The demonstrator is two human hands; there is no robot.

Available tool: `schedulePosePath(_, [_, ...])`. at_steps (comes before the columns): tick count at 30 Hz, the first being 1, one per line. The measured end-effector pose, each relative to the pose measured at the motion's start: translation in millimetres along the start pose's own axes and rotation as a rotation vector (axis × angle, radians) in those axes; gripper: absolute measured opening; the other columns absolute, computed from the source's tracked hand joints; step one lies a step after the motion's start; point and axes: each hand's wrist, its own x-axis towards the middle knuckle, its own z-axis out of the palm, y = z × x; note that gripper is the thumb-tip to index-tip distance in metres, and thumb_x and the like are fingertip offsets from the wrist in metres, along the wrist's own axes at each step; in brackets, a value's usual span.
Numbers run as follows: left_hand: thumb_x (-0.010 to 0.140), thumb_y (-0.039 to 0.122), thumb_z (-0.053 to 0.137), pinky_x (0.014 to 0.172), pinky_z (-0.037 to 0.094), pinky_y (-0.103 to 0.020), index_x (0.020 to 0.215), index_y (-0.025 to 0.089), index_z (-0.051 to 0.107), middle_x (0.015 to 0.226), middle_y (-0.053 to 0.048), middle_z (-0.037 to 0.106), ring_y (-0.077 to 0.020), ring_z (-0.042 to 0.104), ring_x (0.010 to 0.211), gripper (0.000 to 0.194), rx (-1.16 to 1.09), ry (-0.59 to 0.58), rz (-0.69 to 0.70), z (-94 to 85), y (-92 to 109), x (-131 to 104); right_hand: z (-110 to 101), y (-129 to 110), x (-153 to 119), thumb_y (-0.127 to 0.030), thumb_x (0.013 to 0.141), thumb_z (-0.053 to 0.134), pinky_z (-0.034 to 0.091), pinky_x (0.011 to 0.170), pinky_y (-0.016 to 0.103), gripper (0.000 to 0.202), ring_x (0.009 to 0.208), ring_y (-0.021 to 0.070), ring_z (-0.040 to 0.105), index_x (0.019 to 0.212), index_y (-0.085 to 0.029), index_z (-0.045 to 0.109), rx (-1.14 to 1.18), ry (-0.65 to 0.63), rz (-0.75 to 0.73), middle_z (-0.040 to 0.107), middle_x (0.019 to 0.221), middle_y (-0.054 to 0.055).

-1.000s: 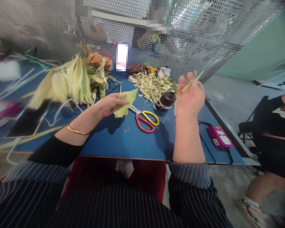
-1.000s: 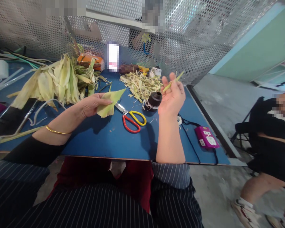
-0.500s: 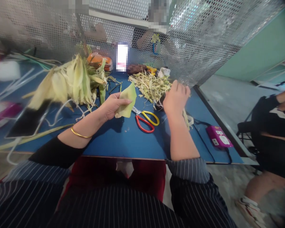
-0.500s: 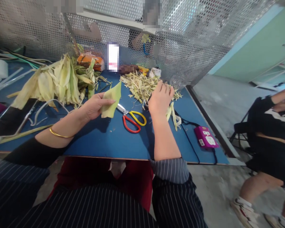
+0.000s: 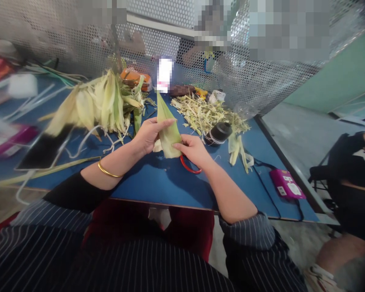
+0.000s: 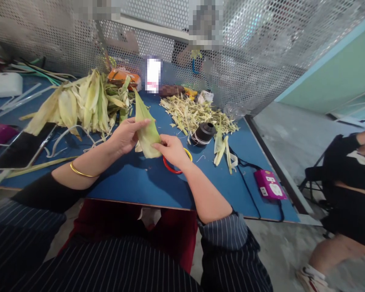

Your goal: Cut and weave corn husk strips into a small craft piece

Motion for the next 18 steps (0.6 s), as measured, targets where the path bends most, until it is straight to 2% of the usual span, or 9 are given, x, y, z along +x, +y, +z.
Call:
schedulePosePath(4, [0.061,0.032,0.079,0.068,0.051,-0.026,0.077,0.015,0.070,0.080,-0.004,0.071,-0.0139,0.063,0.072,0.025,0.042,0.095,0.155,-2.0,0.0,5.0,-9.7,-6.0,-2.3,-0.034,0.078,0.062,0.035,0.054,0.025,0.024,0.053,0.0101,0.046,0.063,-0.019,0.051,-0.022,-0.075,0.025,0.050,0.057,-0.004])
schedulePosePath(7, [0.065,0.033,0.076,0.063,0.048,-0.024,0.073,0.017,0.070,0.077,-0.001,0.069,-0.0135,0.061,0.073,0.019,0.162,0.172,0.298,-3.6,1.8,7.4,-16.3,-10.4,-3.6,-0.034,0.078,0.062,0.032,0.054,0.025,0.028,0.054,0.0094,0.042,0.060,-0.019,0.048,-0.093,-0.047,-0.003,0.046,0.055,-0.005])
schedulePosePath(11, [0.072,0.041,0.070,0.053,0.040,-0.024,0.067,0.019,0.065,0.063,0.002,0.061,-0.0120,0.057,0.064,0.023,0.294,0.333,0.355,-15.8,10.8,16.2,-29.2,-16.6,-5.9,-0.033,0.076,0.064,0.031,0.054,0.025,0.027,0.055,0.0094,0.040,0.057,-0.018,0.052,-0.120,0.011,0.006,0.045,0.055,-0.004])
schedulePosePath(13, [0.079,0.045,0.062,0.050,0.037,-0.024,0.072,0.019,0.065,0.065,0.002,0.061,-0.0100,0.054,0.056,0.027,0.278,0.402,0.414,-26.0,16.3,22.9,-36.8,-17.7,-5.7,-0.032,0.073,0.066,0.033,0.053,0.026,0.021,0.054,0.0099,0.043,0.060,-0.018,0.057,-0.007,0.109,0.040,0.049,0.056,-0.003])
schedulePosePath(15, [0.081,0.044,0.057,0.053,0.037,-0.024,0.089,0.021,0.067,0.077,0.001,0.067,-0.0100,0.056,0.058,0.026,0.265,0.439,0.368,-34.6,19.5,27.6,-43.6,-16.5,-3.8,-0.032,0.071,0.068,0.037,0.052,0.026,0.016,0.054,0.0109,0.046,0.066,-0.019,0.062,0.157,0.269,0.043,0.054,0.060,-0.002])
schedulePosePath(17, [0.079,0.049,0.059,0.060,0.038,-0.025,0.086,0.019,0.066,0.078,-0.001,0.068,-0.0114,0.059,0.065,0.032,0.477,0.340,0.288,-37.3,17.8,26.8,-48.2,-13.6,-0.9,-0.034,0.070,0.069,0.040,0.051,0.026,0.015,0.055,0.0117,0.049,0.072,-0.020,0.064,0.288,0.422,0.018,0.058,0.064,-0.001])
schedulePosePath(18, [0.076,0.054,0.061,0.062,0.040,-0.027,0.078,0.020,0.066,0.074,-0.003,0.067,-0.0155,0.060,0.068,0.034,0.677,0.237,0.294,-35.7,14.5,23.9,-49.4,-12.0,0.6,-0.035,0.070,0.069,0.040,0.050,0.026,0.017,0.056,0.0119,0.050,0.073,-0.020,0.064,0.321,0.470,0.009,0.058,0.065,-0.001])
